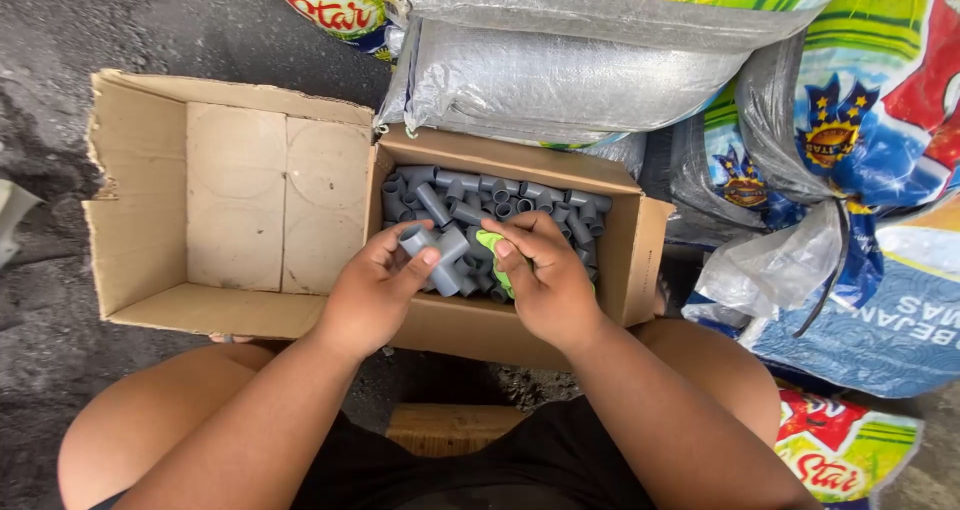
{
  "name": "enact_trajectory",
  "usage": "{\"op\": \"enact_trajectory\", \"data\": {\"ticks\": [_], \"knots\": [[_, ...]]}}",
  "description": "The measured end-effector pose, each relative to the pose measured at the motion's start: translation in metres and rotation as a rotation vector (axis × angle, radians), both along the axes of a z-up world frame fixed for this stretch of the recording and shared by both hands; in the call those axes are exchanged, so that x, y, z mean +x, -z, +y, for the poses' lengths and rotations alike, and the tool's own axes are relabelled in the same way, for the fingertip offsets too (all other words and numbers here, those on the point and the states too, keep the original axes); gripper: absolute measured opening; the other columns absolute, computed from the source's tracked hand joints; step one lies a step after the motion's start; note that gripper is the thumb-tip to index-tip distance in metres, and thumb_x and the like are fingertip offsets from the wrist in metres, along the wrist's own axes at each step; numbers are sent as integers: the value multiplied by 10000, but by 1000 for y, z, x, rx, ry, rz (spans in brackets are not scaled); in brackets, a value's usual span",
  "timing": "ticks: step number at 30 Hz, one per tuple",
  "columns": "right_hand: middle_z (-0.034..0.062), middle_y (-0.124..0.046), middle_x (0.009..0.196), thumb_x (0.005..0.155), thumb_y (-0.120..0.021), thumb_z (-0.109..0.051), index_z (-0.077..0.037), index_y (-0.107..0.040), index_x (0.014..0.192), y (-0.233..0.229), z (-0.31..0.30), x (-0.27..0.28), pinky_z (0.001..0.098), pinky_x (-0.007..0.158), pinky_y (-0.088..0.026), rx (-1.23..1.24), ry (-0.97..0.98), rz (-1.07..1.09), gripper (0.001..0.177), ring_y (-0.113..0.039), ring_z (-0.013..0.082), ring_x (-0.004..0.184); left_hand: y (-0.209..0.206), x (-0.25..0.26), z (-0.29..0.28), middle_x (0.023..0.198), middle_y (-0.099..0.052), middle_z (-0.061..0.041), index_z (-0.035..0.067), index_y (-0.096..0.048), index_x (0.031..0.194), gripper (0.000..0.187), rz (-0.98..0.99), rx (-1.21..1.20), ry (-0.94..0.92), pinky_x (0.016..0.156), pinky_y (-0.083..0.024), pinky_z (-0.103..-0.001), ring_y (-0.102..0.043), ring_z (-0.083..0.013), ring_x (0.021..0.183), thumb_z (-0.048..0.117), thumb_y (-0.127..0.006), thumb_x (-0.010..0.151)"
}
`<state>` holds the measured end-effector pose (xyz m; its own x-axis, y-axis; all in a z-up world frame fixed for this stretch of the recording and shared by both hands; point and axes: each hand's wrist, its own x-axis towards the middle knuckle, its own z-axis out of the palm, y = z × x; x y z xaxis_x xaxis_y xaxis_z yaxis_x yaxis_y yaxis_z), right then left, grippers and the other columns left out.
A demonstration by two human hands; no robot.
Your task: Cleaning small grey PVC elbow fittings with a cloth and sorting them into a box
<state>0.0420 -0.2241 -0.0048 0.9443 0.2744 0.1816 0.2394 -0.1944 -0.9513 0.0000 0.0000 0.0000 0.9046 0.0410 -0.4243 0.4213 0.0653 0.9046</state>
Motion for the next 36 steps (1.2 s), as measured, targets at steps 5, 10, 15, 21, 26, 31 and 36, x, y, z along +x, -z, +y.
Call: {"op": "enact_trajectory", "data": {"ticks": [5, 10, 15, 21, 26, 31, 36], "knots": [[113, -710, 946, 949, -702, -48, -109, -799, 1157, -3, 13, 4, 313, 610, -548, -81, 19, -173, 238, -676, 203, 715, 18, 14, -26, 1040, -693, -178, 9, -651, 1312, 439, -90, -100, -62, 875, -631, -347, -679, -189, 978, 100, -768, 899], [87, -720, 915, 898, -776, -54, -120, -826, 1084, 1, 7, 32, 295, 571, -543, -102, 38, -317, 203, -675, 191, 662, 22, 32, -30, 1029, -707, -154, 35, -745, 1163, 402, -228, -30, -86, 881, -637, -332, -718, -208, 1008, 31, -883, 785], [176, -728, 913, 853, -764, 28, -78, -796, 1104, 18, 9, 36, 352, 579, -562, -92, -4, -310, 275, -695, 279, 688, 15, 48, -30, 1106, -720, -189, 37, -760, 1168, 414, -293, 67, -16, 907, -628, -367, -729, -292, 1082, 7, -880, 773], [190, -709, 901, 904, -713, 36, -65, -767, 1153, 15, -1, 44, 349, 534, -540, -130, 91, -271, 274, -660, 246, 633, 13, 46, -40, 1110, -712, -215, 27, -744, 1203, 449, -198, 14, -21, 881, -653, -379, -733, -303, 1075, 6, -873, 774], [153, -713, 894, 969, -673, -38, -28, -778, 1102, 16, 4, 21, 346, 561, -554, -156, 211, -321, 170, -716, 285, 701, 14, 30, -45, 1115, -720, -199, 65, -757, 1211, 430, -160, 34, -1, 828, -660, -355, -735, -297, 1069, 16, -859, 796], [109, -728, 929, 957, -683, -51, -62, -789, 1151, 3, 7, -8, 335, 602, -578, -123, 210, -393, 221, -714, 240, 711, 0, 14, -43, 1149, -716, -190, 110, -743, 1244, 427, -109, 79, -23, 816, -667, -341, -751, -283, 1033, 68, -839, 830], [168, -736, 934, 879, -768, -4, -65, -785, 1138, 1, 5, -16, 380, 594, -529, -52, 137, -244, 267, -699, 261, 729, -12, -2, -43, 1178, -724, -199, 97, -715, 1285, 448, -79, 12, -50, 835, -644, -335, -708, -225, 1046, 55, -813, 850]]}}
